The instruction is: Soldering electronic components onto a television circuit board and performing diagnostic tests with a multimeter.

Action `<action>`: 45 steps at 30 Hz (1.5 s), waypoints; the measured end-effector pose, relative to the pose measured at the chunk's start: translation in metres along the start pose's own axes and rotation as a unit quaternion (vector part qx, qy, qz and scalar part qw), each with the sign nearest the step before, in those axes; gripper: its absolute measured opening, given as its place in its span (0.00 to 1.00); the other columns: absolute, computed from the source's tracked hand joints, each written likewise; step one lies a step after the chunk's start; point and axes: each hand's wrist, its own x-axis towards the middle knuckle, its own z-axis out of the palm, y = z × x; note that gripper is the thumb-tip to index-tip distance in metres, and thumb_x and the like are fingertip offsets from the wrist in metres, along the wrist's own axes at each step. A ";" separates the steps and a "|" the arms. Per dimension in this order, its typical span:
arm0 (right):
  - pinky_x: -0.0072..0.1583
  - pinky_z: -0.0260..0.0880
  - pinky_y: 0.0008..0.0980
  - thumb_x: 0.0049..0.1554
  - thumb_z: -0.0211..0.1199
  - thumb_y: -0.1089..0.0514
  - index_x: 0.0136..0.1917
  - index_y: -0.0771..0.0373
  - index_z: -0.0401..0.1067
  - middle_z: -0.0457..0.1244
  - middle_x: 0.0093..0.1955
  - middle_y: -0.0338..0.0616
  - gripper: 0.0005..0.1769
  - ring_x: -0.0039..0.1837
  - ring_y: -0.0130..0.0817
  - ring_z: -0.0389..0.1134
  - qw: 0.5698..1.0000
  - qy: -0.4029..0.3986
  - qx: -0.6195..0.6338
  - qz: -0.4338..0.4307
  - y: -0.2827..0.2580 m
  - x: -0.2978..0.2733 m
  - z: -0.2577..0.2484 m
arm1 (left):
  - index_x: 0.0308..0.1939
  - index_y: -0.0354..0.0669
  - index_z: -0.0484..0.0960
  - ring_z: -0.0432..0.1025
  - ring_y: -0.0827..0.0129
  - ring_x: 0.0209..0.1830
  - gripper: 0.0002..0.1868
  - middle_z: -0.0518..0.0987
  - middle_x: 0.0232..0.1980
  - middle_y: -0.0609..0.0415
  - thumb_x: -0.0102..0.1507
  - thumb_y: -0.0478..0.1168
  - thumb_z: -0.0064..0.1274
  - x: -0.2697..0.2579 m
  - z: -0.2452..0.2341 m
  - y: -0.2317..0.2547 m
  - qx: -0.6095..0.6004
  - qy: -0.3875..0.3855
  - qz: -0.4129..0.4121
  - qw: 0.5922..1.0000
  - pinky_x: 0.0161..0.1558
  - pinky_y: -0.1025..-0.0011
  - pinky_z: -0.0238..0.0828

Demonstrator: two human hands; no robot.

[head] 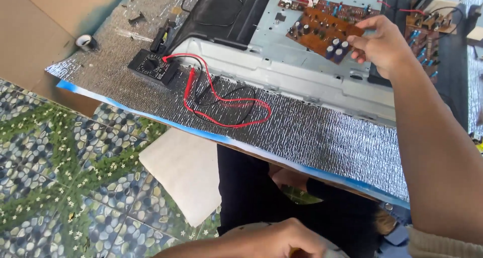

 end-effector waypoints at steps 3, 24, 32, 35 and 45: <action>0.40 0.68 0.29 0.67 0.63 0.62 0.71 0.58 0.66 0.65 0.46 0.45 0.20 0.39 0.28 0.63 1.000 0.010 0.003 -0.022 0.012 0.010 0.001 | 0.41 0.47 0.78 0.74 0.67 0.43 0.10 0.77 0.42 0.57 0.73 0.46 0.52 0.050 0.016 -0.150 0.012 0.014 0.247 0.969 0.50 0.69 0.69; 0.55 0.70 0.41 0.79 0.54 0.54 0.65 0.71 0.71 0.59 0.70 0.64 0.16 0.70 0.52 0.64 0.882 0.185 -0.107 -0.419 0.018 -0.139 0.038 | 0.50 0.42 0.80 0.66 0.40 0.58 0.32 0.71 0.66 0.39 0.66 0.68 0.48 0.115 -0.080 -0.232 0.569 0.578 0.087 0.578 0.48 0.51 0.62; 0.57 0.70 0.41 0.79 0.55 0.59 0.66 0.68 0.69 0.57 0.72 0.61 0.10 0.74 0.51 0.61 0.887 0.240 -0.099 -0.381 0.047 -0.211 0.027 | 0.53 0.41 0.82 0.70 0.48 0.63 0.40 0.78 0.61 0.45 0.61 0.75 0.48 0.127 -0.094 -0.236 0.620 0.566 0.100 0.534 0.62 0.47 0.64; 0.56 0.71 0.40 0.78 0.55 0.61 0.65 0.68 0.68 0.57 0.70 0.61 0.08 0.74 0.51 0.60 0.879 0.258 -0.112 -0.384 0.064 -0.221 0.025 | 0.47 0.44 0.84 0.73 0.48 0.52 0.41 0.80 0.49 0.45 0.59 0.78 0.46 0.127 -0.092 -0.242 0.633 0.570 0.086 0.517 0.57 0.48 0.66; 0.50 0.68 0.38 0.76 0.58 0.56 0.62 0.67 0.67 0.61 0.65 0.57 0.11 0.66 0.48 0.63 0.882 0.313 -0.096 -0.338 0.129 -0.218 0.026 | 0.46 0.53 0.85 0.66 0.55 0.61 0.15 0.76 0.60 0.54 0.69 0.54 0.48 0.072 -0.023 -0.318 0.329 0.586 0.097 0.734 0.56 0.53 0.59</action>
